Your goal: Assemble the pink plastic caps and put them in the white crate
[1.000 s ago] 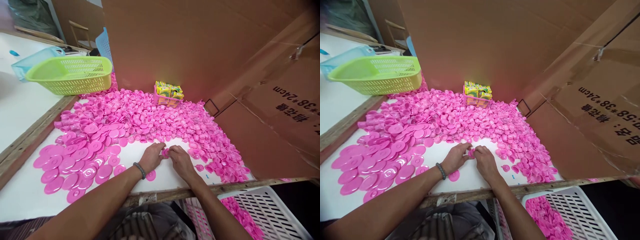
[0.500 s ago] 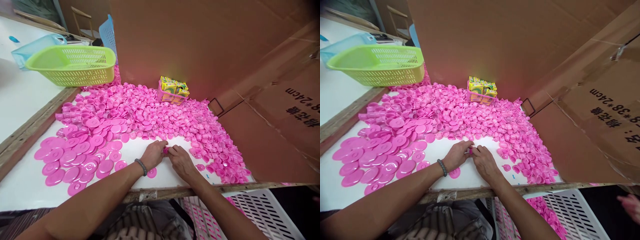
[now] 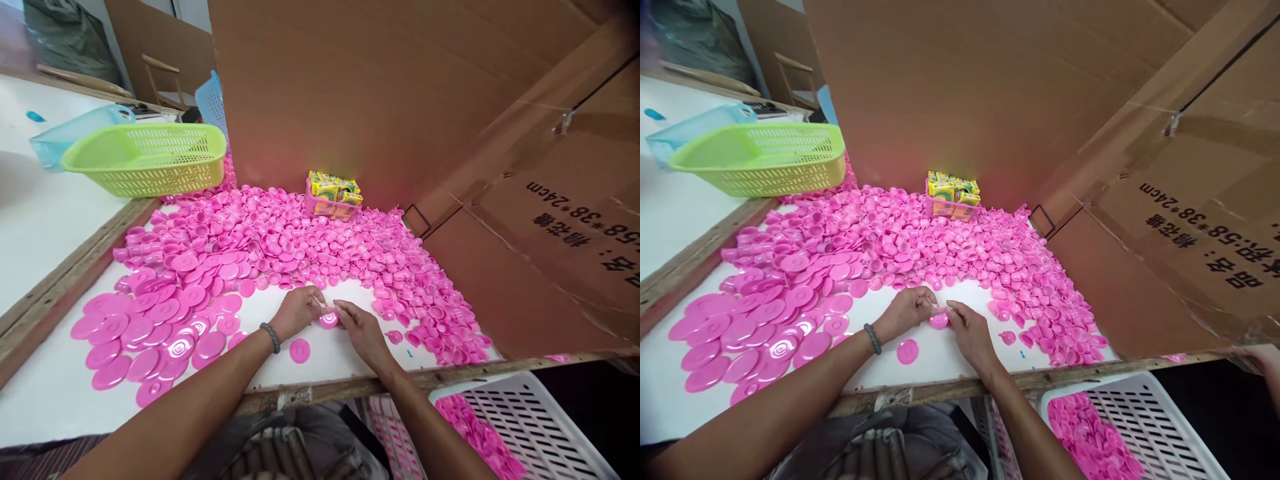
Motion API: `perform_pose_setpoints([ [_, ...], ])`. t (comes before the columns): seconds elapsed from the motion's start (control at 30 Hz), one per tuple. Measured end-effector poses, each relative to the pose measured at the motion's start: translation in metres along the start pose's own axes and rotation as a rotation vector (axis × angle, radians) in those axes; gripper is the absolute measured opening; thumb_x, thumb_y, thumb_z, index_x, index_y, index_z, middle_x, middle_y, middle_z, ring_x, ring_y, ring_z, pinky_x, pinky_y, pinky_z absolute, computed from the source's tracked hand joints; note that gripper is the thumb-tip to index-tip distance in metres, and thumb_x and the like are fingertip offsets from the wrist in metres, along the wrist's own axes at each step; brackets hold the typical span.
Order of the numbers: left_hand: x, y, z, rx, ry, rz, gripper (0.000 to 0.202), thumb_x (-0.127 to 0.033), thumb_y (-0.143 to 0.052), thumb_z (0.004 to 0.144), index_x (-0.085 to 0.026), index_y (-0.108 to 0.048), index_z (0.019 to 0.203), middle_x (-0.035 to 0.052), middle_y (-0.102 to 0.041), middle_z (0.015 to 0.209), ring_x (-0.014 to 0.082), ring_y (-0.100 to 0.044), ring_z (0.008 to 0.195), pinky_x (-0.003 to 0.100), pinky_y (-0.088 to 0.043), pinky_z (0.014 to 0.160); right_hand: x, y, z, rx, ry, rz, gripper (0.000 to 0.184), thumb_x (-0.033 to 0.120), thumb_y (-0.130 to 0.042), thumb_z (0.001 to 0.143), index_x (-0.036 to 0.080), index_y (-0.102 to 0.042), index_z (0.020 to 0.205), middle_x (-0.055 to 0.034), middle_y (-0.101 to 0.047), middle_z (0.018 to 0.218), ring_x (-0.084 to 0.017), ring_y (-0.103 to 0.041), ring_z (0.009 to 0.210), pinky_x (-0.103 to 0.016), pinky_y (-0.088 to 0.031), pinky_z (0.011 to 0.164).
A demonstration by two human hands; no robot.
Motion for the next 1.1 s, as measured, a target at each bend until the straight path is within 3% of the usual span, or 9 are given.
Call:
perform_pose_setpoints([
  [0.17, 0.005, 0.000, 0.004, -0.051, 0.181, -0.178, 0.030, -0.031, -0.072, 0.060, -0.014, -0.049, 0.071, -0.0056, -0.050, 0.045, 0.0065, -0.046, 0.036, 0.017, -0.037, 0.036, 0.010, -0.003, -0.005, -0.026, 0.266, -0.219, 0.026, 0.029, -0.055, 0.080, 0.026, -0.061, 0.106, -0.0035, -0.057, 0.090, -0.016, -0.053, 0.083, -0.027, -0.045, 0.071],
  [0.37, 0.004, 0.000, 0.005, -0.065, 0.346, -0.248, 0.033, -0.023, -0.075, 0.056, -0.013, -0.048, 0.072, -0.0036, -0.055, 0.046, 0.0101, -0.055, 0.041, 0.021, -0.047, 0.042, 0.010, -0.005, 0.011, -0.012, 0.268, -0.334, 0.023, 0.018, -0.062, 0.075, 0.021, -0.064, 0.097, -0.0020, -0.055, 0.081, -0.014, -0.051, 0.074, -0.025, -0.042, 0.063],
  [0.6, 0.006, 0.000, 0.006, -0.055, 0.429, -0.163, 0.028, -0.021, -0.073, 0.059, -0.015, -0.046, 0.066, -0.0025, -0.057, 0.044, 0.0131, -0.058, 0.042, 0.025, -0.050, 0.045, 0.013, -0.001, 0.026, 0.105, 0.283, -0.337, 0.007, 0.024, -0.064, 0.074, 0.018, -0.065, 0.071, 0.0007, -0.051, 0.070, -0.011, -0.048, 0.064, -0.023, -0.035, 0.055],
  [0.67, 0.007, 0.000, 0.006, -0.033, 0.435, -0.165, 0.028, -0.021, -0.072, 0.059, -0.015, -0.046, 0.065, -0.0021, -0.058, 0.045, 0.0136, -0.058, 0.043, 0.026, -0.051, 0.046, 0.012, 0.000, 0.028, 0.109, 0.285, -0.349, 0.008, 0.024, -0.066, 0.072, 0.017, -0.063, 0.070, 0.0010, -0.051, 0.069, -0.011, -0.048, 0.063, -0.023, -0.035, 0.055],
  [0.8, 0.006, 0.000, 0.006, -0.010, 0.363, -0.184, 0.027, -0.021, -0.072, 0.058, -0.015, -0.047, 0.066, -0.0027, -0.057, 0.046, 0.0124, -0.057, 0.043, 0.024, -0.049, 0.044, 0.010, -0.002, 0.021, 0.041, 0.289, -0.346, 0.015, 0.025, -0.065, 0.073, 0.019, -0.062, 0.086, -0.0002, -0.054, 0.072, -0.014, -0.049, 0.068, -0.024, -0.037, 0.060],
  [0.97, 0.004, -0.001, 0.004, 0.000, 0.243, -0.215, 0.026, -0.017, -0.072, 0.056, -0.014, -0.049, 0.068, -0.0058, -0.053, 0.048, 0.0066, -0.050, 0.039, 0.018, -0.042, 0.040, 0.013, -0.005, 0.003, -0.129, 0.209, -0.461, 0.019, 0.035, -0.063, 0.073, 0.017, -0.058, 0.077, -0.0020, -0.054, 0.070, -0.016, -0.049, 0.070, -0.027, -0.038, 0.061],
  [1.03, 0.004, -0.001, 0.003, 0.021, 0.242, -0.224, 0.024, -0.017, -0.071, 0.058, -0.013, -0.050, 0.067, -0.0058, -0.053, 0.047, 0.0059, -0.049, 0.038, 0.018, -0.041, 0.040, 0.015, -0.004, -0.001, -0.126, 0.228, -0.457, 0.021, 0.034, -0.062, 0.074, 0.017, -0.059, 0.085, -0.0037, -0.055, 0.076, -0.018, -0.050, 0.074, -0.029, -0.040, 0.064],
  [1.1, 0.004, -0.001, 0.003, 0.057, 0.252, -0.223, 0.022, -0.019, -0.070, 0.059, -0.012, -0.051, 0.067, -0.0046, -0.053, 0.046, 0.0061, -0.049, 0.039, 0.018, -0.041, 0.041, 0.017, -0.003, -0.002, -0.043, 0.305, -0.397, 0.027, 0.028, -0.060, 0.077, 0.018, -0.058, 0.102, -0.0055, -0.056, 0.090, -0.018, -0.051, 0.083, -0.029, -0.042, 0.069],
])
Point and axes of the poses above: each hand's wrist, its own z-axis towards the middle knuckle, its own y-axis out of the back of the hand, x = y × z, the point moved 3 cm from there along z, towards the middle knuckle
